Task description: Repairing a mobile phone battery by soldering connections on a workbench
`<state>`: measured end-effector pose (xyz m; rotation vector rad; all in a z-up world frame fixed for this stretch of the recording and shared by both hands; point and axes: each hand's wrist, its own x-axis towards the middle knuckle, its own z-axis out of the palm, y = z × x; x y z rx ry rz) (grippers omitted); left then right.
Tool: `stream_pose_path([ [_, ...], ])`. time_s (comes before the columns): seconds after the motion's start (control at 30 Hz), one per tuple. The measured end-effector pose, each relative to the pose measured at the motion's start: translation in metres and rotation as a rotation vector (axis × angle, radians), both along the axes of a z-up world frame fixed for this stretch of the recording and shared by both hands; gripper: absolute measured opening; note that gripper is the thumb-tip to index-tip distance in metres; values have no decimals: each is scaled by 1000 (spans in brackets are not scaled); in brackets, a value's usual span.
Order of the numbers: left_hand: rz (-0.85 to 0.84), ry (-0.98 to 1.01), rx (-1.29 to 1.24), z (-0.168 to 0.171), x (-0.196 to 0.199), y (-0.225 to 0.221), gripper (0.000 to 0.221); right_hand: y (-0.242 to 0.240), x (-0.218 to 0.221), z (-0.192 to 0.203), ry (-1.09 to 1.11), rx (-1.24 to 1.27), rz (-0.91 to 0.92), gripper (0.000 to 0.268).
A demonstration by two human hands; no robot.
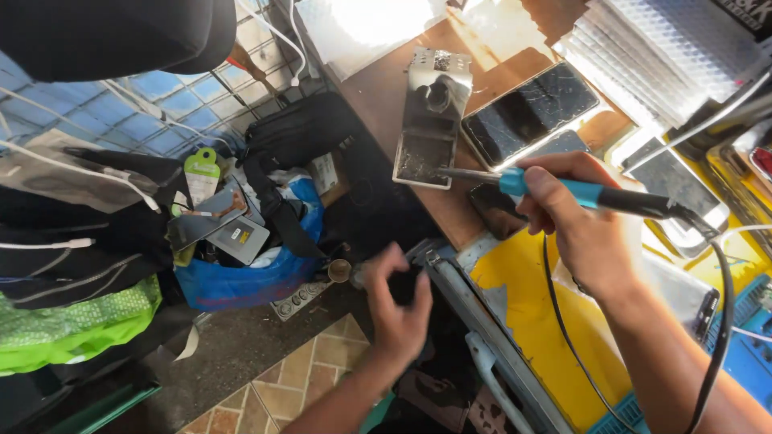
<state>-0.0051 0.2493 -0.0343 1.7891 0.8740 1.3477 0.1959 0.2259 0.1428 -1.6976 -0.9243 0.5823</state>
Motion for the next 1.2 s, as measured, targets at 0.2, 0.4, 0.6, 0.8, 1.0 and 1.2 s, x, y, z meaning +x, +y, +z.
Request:
stream_pose_path([
  [0.2,-634,184,-483,-89,-44,-114,38,24,8,-17,93,35,48,22],
  [0.4,-1130,520,-517,-123,-45,-129,36,30,3,-11,35,-8,1,22],
  [0.6,-1066,486,-487,-129,-43,-131,26,41,2,-21,144,-31,15,23],
  [0.8,-1108,477,-588,-136,-45,-130,33,45,0,-23,135,-43,18,22],
  [1.0,-1061,457,-537,-129,-44,-128,28,45,2,-20,150,-56,16,23],
  [1.2,-1045,455,-542,-130,-44,-131,29,44,8,-30,234,-25,9,24],
])
